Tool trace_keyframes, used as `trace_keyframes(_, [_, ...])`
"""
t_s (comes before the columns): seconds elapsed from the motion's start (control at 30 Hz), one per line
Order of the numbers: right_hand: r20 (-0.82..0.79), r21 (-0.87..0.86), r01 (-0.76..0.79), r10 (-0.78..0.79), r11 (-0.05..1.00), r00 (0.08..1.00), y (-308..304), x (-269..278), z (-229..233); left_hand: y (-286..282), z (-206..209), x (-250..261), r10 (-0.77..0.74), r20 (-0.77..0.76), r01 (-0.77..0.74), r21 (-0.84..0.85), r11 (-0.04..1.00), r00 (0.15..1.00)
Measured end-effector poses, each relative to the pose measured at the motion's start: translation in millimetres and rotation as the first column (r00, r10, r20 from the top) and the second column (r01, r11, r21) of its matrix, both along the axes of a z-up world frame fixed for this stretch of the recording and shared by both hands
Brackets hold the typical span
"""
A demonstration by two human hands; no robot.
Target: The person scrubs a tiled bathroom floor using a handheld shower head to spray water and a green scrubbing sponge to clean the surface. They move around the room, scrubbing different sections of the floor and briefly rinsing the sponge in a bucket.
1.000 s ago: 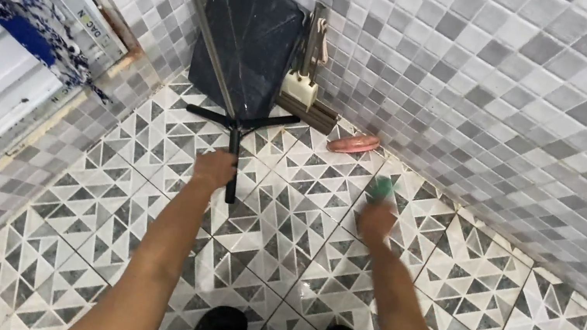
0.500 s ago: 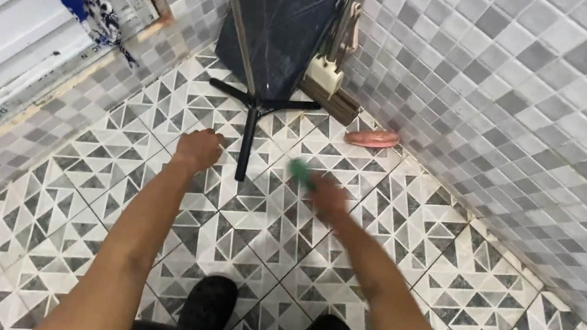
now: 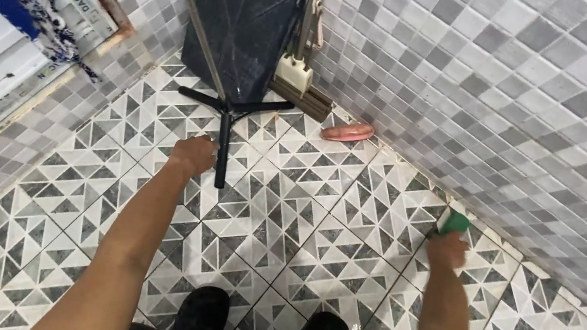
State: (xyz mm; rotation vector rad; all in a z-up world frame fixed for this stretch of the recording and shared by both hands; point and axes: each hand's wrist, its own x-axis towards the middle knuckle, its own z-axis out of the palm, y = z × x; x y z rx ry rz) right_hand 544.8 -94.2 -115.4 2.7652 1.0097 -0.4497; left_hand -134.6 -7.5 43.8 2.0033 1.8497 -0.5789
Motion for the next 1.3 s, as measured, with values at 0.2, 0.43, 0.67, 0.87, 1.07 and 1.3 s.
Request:
trace_keyframes(0.2, [-0.083,-0.119,-0.324,0.316,0.938,0.945,45,-175,50,3,-10,3,-0.020,-0.004,0.020,0.006,1.000,1.000])
trace_keyframes(0.43, [-0.293,0.257,-0.843,0.869,0.473,0.398,6,-374,54,4,-35,1,-0.096,-0.056,0.096,-0.001,0.995,0.994])
trace_keyframes(0.67, [-0.231,0.324,-0.941,0.973,0.095,0.019,-25,-396,100,16,-75,3,-0.203,-0.102,0.204,0.003,0.979,0.974])
trace_keyframes(0.87, [-0.206,0.075,-0.768,0.763,0.636,0.612,2,-220,115,13,-55,21,-0.245,-0.063,0.247,0.023,0.969,0.967])
trace_keyframes(1.07, [0.021,-0.058,-0.036,0.037,0.998,0.999,-34,55,-26,6,-40,25,-0.258,-0.084,0.259,0.010,0.966,0.963])
trace_keyframes(1.3, [-0.097,0.051,0.045,-0.040,0.998,0.994,-17,4,-35,15,-44,30,-0.235,-0.090,0.238,0.023,0.971,0.968])
